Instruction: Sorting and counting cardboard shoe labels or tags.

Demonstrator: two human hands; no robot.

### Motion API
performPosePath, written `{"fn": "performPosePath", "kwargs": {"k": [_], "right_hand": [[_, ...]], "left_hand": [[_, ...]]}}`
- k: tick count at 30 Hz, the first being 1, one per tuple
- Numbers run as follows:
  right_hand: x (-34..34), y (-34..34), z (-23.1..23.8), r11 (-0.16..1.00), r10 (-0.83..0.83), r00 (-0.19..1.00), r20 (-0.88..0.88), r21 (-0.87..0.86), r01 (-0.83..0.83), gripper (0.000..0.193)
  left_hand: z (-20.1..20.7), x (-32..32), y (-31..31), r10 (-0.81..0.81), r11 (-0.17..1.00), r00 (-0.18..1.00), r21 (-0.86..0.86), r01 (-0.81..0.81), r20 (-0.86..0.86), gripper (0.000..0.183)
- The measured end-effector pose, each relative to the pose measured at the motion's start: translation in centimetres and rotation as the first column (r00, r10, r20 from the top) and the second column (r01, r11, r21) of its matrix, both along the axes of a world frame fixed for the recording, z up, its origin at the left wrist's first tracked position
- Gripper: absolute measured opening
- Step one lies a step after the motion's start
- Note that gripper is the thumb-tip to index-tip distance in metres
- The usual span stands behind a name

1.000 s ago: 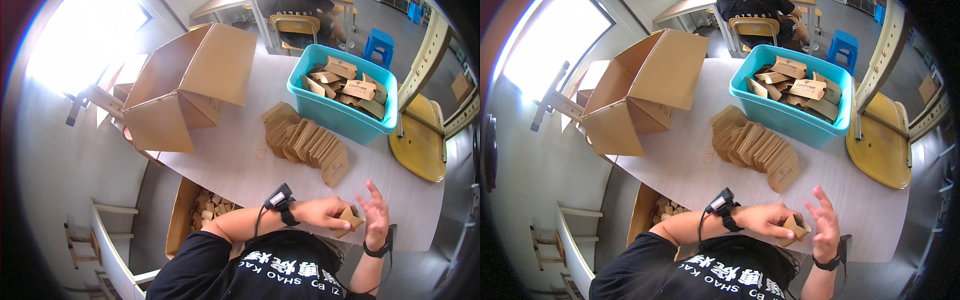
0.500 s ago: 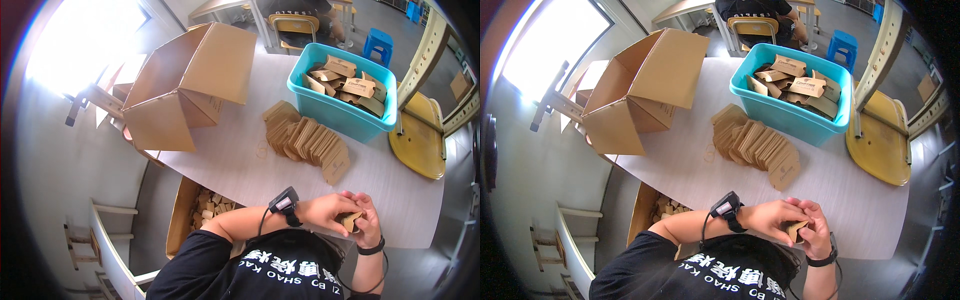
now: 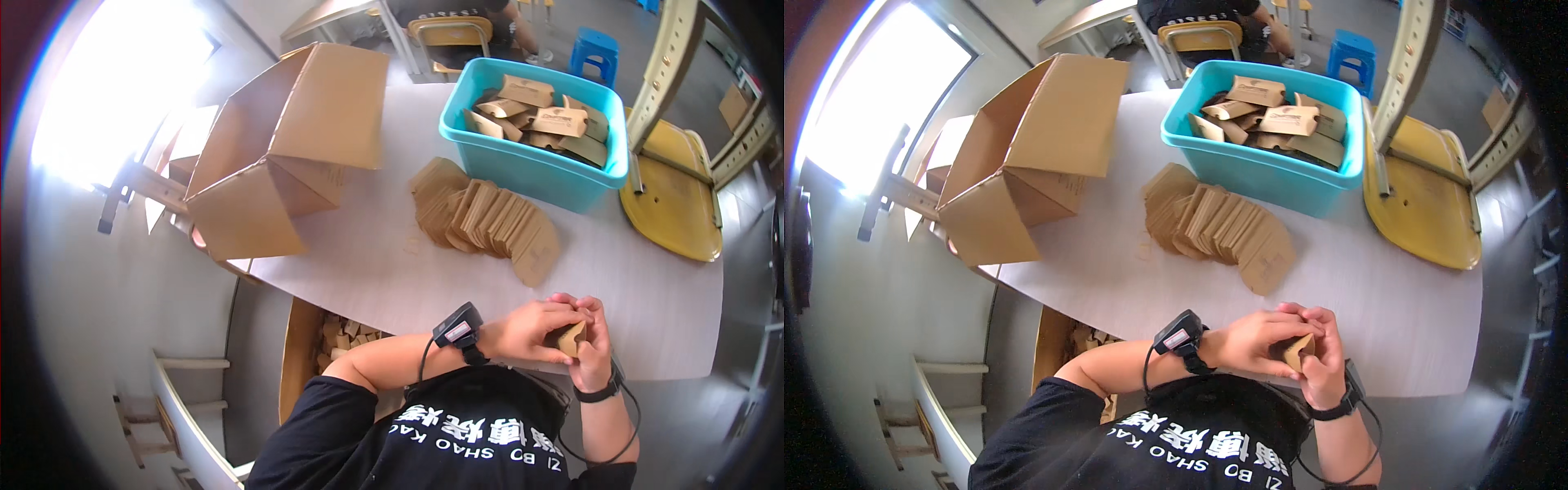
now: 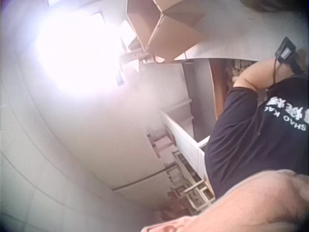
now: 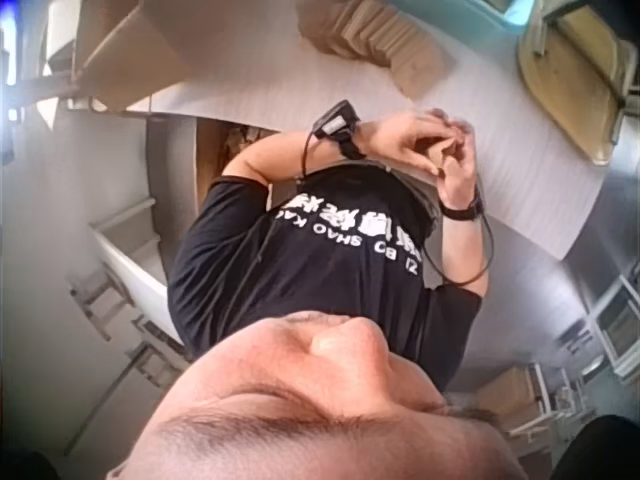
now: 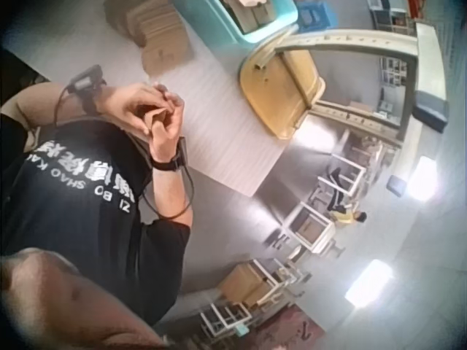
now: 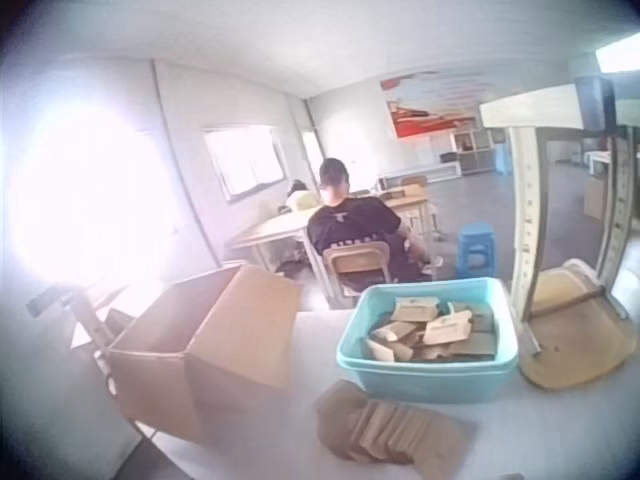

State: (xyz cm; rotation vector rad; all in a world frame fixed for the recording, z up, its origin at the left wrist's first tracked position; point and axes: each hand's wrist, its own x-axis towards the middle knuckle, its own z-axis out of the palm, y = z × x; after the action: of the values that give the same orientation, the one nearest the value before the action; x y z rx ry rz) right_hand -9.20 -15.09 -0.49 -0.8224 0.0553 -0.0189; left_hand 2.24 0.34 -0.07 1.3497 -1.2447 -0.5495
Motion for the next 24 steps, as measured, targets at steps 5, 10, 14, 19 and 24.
{"fn": "performPosePath", "kwargs": {"k": [5, 10, 14, 19, 24], "right_hand": [[-0.4, 0.6, -0.6, 0.984, -0.029, 0.994, 0.109, -0.172, 0.048, 0.052], [-1.2, -1.4, 1.3, 0.412, -0.015, 0.847, 0.532, -0.768, 0.490, 0.037], [-1.2, -1.6, 2.8, 0.102, 0.108, 0.770, 0.629, -0.777, 0.621, 0.027], [-1.1, -1.9, 3.7, 0.082, 0.156, 0.790, 0.593, -0.805, 0.588, 0.025], [-0.8, -2.6, 2.8, 0.227, 0.130, 0.820, 0.558, -0.822, 0.523, 0.027]], "left_hand": [[-0.4, 0.3, 0.1, -0.001, 0.996, 0.993, -0.084, 0.011, 0.118, 0.072], [0.2, 0.6, 0.5, -0.244, 0.968, 0.941, 0.004, 0.252, -0.237, 0.073], [-0.8, 0.4, 0.4, -0.264, 0.962, 0.926, -0.005, 0.273, -0.271, 0.064], [-1.3, 0.4, 0.4, -0.201, 0.979, 0.970, 0.005, 0.204, -0.138, 0.062], [0.1, 0.4, 0.7, -0.254, 0.965, 0.940, 0.003, 0.261, -0.228, 0.057]]}}
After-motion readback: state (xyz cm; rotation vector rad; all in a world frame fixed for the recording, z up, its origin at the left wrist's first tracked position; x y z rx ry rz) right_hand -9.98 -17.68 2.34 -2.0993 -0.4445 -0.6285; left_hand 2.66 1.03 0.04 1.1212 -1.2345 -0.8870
